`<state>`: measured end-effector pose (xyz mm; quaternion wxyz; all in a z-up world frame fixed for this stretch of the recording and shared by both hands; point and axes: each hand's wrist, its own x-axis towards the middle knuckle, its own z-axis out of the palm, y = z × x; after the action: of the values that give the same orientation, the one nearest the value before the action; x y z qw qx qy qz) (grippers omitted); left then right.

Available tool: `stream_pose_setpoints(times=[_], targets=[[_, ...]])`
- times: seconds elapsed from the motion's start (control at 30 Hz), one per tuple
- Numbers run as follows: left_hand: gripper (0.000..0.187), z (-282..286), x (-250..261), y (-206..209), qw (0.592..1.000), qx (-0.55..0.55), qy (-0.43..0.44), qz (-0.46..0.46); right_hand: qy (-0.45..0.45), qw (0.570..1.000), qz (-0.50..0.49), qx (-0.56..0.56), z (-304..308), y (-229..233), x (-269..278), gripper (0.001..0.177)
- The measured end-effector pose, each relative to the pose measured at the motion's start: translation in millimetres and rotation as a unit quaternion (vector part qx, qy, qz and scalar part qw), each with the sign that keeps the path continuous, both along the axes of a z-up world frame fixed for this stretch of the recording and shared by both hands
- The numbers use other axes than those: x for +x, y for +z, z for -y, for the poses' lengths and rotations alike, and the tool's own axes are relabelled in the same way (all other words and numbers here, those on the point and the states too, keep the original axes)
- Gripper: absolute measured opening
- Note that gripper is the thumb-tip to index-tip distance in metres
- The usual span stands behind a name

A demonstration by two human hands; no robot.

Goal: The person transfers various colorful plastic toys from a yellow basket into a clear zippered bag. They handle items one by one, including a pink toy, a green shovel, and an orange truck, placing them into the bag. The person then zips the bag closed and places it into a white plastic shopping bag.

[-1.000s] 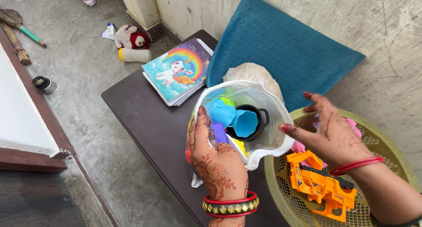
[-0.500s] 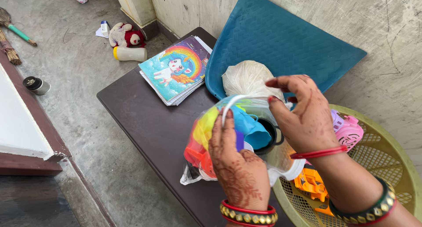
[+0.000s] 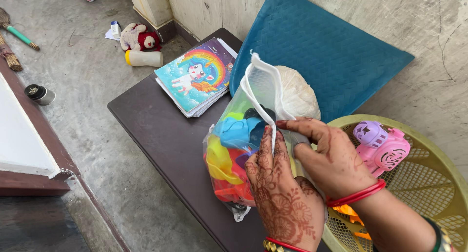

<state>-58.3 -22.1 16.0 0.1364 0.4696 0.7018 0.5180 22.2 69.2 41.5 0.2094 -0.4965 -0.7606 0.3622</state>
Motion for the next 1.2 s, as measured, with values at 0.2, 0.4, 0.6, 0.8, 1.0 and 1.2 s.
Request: stream_pose_setpoints(times=[0.2, 0.4, 0.6, 0.8, 1.0, 1.2], targets=[[0.064, 2.2, -13.3, 2.0, 0.999, 0.008, 0.023, -0.029, 0.016, 0.998, 0.028, 0.048, 12.9, 16.7, -21.0, 0.043], [0.058, -5.1, -28.3, 6.8, 0.935, -0.030, 0.075, 0.344, 0.047, 0.995, 0.009, 0.087, 17.3, 12.4, -31.9, 0.046], [0.074, -8.6, -36.6, -12.0, 0.837, 0.116, 0.048, 0.532, 0.041, 0.996, 0.022, 0.076, 22.6, 5.3, -40.0, 0.062], [0.075, -5.4, -46.4, -12.8, 0.840, 0.132, 0.065, 0.522, 0.043, 0.983, 0.165, 0.074, 14.7, 10.2, -48.0, 0.075], [0.067, 3.7, -33.5, -24.8, 0.983, 0.042, 0.172, 0.052, 0.035, 0.981, 0.169, 0.087, 13.8, 9.4, -49.6, 0.036], [0.063, 7.4, -33.8, -55.4, 0.978, -0.051, 0.191, 0.064, 0.030, 0.992, 0.036, 0.120, 10.2, 8.1, -26.9, 0.016]])
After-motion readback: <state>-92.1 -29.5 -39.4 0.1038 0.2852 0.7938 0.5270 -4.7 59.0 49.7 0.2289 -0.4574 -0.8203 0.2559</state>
